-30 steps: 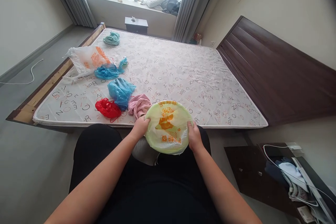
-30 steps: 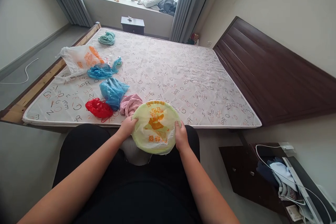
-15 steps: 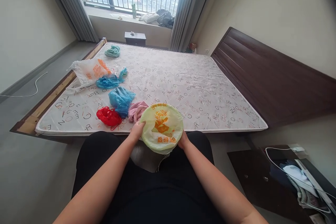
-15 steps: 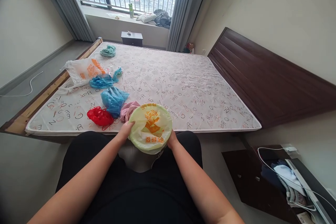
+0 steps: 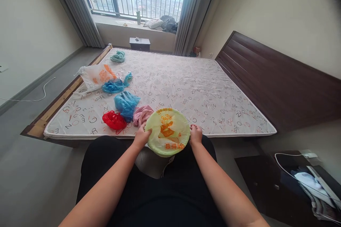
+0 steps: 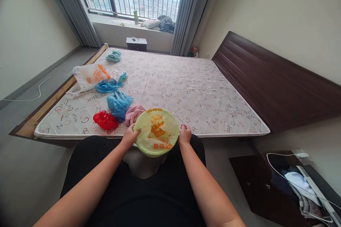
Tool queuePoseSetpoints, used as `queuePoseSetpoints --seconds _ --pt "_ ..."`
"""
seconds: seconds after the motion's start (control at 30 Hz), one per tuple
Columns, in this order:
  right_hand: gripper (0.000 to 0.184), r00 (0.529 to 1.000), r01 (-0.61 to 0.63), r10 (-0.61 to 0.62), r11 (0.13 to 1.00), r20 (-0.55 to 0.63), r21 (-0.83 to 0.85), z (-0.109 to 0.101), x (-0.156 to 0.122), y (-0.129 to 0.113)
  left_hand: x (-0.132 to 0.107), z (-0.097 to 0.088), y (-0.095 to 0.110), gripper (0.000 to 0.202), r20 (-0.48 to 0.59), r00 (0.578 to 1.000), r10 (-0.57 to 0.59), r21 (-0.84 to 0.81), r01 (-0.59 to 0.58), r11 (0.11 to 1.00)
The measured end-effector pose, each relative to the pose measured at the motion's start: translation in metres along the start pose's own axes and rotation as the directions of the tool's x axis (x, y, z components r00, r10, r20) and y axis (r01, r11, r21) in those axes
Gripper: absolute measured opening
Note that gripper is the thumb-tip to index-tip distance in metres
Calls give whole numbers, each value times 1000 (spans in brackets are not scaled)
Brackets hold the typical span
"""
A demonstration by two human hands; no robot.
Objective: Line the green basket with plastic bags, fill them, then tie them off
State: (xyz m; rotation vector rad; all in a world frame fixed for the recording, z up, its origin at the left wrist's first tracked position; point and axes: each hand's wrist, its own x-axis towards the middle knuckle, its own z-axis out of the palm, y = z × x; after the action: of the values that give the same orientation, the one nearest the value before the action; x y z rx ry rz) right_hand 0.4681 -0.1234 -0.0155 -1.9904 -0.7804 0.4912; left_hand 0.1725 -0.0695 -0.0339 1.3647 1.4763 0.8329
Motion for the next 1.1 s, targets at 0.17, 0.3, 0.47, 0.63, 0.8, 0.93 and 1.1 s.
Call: queuePoseSetpoints --seconds 0.17,0.3,0.47,0.63,0.8,0.93,1.1 --pt "24 950 292 -279 952 139 -90 -8 -15 -35 -12 16 2 47 23 996 89 23 -90 996" --pt "5 511 548 -36 783 859 -293 55 -24 -63 -24 32 8 44 69 990 122 98 -129 987" --pt "20 523 488 49 801 851 -347 110 -5 -67 -34 39 13 49 130 989 65 130 -82 988" --pt "28 563 513 16 777 826 -365 90 -8 -61 -30 31 8 45 103 995 3 113 -15 993" --pt "20 450 550 173 719 876 -424 63 -24 -42 -26 27 9 43 43 999 -26 66 23 998" --pt "20 395 486 284 742 873 -462 63 -39 -15 -29 28 14 45 68 997 27 72 -32 997" --pt "21 543 428 222 757 810 -494 80 -34 -5 -31 33 19 42 62 996 64 90 -70 993"
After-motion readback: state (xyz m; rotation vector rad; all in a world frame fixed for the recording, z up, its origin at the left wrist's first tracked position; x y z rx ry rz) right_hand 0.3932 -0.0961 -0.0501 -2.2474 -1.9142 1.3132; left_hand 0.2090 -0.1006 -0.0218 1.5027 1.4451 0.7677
